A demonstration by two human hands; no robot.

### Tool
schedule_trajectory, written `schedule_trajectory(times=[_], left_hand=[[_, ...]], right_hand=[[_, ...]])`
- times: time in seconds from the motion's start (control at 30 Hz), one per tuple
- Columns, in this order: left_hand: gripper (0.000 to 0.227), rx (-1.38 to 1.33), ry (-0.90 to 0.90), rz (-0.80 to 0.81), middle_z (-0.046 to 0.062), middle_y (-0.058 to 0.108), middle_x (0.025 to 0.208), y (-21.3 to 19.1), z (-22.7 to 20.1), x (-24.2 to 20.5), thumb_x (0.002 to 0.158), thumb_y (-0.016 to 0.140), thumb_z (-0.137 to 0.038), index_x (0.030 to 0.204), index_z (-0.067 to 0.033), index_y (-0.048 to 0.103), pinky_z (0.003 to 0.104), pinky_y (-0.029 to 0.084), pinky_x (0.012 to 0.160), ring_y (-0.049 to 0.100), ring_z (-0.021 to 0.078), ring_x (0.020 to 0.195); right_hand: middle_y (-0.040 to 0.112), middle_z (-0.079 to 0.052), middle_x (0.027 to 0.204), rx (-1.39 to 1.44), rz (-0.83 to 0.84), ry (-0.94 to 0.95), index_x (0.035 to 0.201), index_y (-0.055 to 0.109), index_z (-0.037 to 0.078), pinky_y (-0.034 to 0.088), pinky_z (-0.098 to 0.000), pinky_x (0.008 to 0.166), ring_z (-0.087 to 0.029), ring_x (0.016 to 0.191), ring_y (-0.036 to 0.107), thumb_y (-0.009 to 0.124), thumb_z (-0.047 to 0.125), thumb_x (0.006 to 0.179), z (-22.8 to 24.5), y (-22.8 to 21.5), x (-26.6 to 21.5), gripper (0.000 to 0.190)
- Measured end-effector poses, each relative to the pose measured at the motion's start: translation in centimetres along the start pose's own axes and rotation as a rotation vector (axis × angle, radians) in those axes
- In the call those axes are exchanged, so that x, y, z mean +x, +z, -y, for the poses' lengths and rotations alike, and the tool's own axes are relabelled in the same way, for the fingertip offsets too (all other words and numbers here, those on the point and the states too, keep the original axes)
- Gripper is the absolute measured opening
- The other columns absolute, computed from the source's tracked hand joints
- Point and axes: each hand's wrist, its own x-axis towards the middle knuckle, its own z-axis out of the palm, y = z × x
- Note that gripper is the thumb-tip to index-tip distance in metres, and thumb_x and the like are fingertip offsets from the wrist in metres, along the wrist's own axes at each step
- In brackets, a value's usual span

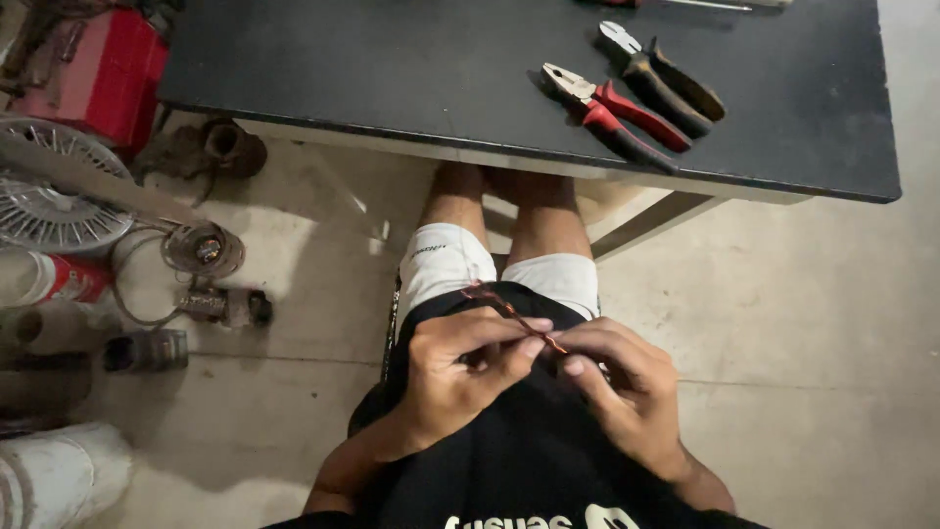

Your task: The person twists a copper wire by hand, then straightens it on the table. The person continues to twist the wire further by hand.

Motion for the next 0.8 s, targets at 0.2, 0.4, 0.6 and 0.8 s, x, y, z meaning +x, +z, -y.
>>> schedule_trajectory(times=[0.2, 0.4, 0.6, 0.8], left_hand=[[0.007, 0.025, 0.088, 0.030, 0.013, 0.078, 0.099, 0.4, 0.9, 0.5, 0.093, 0.073, -0.004, 0.096, 0.0024, 0.076, 0.029, 0.058, 0.078, 0.072, 0.0185, 0.080], [0.005, 0.090, 0.079, -0.025, 0.011, 0.078, 0.094, 0.8, 0.9, 0.5, 0.087, 0.078, -0.003, 0.090, 0.0008, 0.077, 0.028, 0.061, 0.077, 0.074, 0.0197, 0.080], [0.011, 0.166, 0.096, -0.037, 0.010, 0.075, 0.093, 1.1, 1.2, -0.1, 0.088, 0.080, -0.004, 0.099, -0.0017, 0.077, 0.024, 0.063, 0.073, 0.076, 0.0149, 0.077], [0.014, 0.137, 0.026, -0.092, 0.008, 0.075, 0.090, 1.6, 1.6, -0.7, 0.086, 0.082, -0.004, 0.099, -0.0012, 0.078, 0.019, 0.056, 0.058, 0.067, 0.0096, 0.062]], right_hand=[[0.074, -0.009, 0.091, 0.108, 0.170, 0.168, 0.096, 0.074, 0.002, 0.056, -0.0282, 0.077, -0.019, 0.082, 0.071, 0.064, 0.016, 0.096, 0.5, -0.8, 1.8, 0.018], [0.069, -0.005, 0.085, 0.105, 0.166, 0.158, 0.093, 0.071, 0.005, 0.051, -0.0256, 0.073, -0.016, 0.076, 0.065, 0.064, 0.020, 0.097, 0.7, -0.9, 1.9, 0.017], [0.072, -0.005, 0.087, -0.027, 0.031, 0.040, 0.094, 0.072, 0.006, 0.051, -0.0254, 0.073, -0.015, 0.076, 0.064, 0.066, 0.017, 0.095, 1.4, -0.3, 2.1, 0.013], [0.072, -0.009, 0.090, -0.199, -0.152, -0.096, 0.097, 0.070, 0.003, 0.049, -0.0271, 0.071, -0.019, 0.075, 0.062, 0.071, 0.011, 0.093, 0.7, 0.6, 1.4, 0.009]])
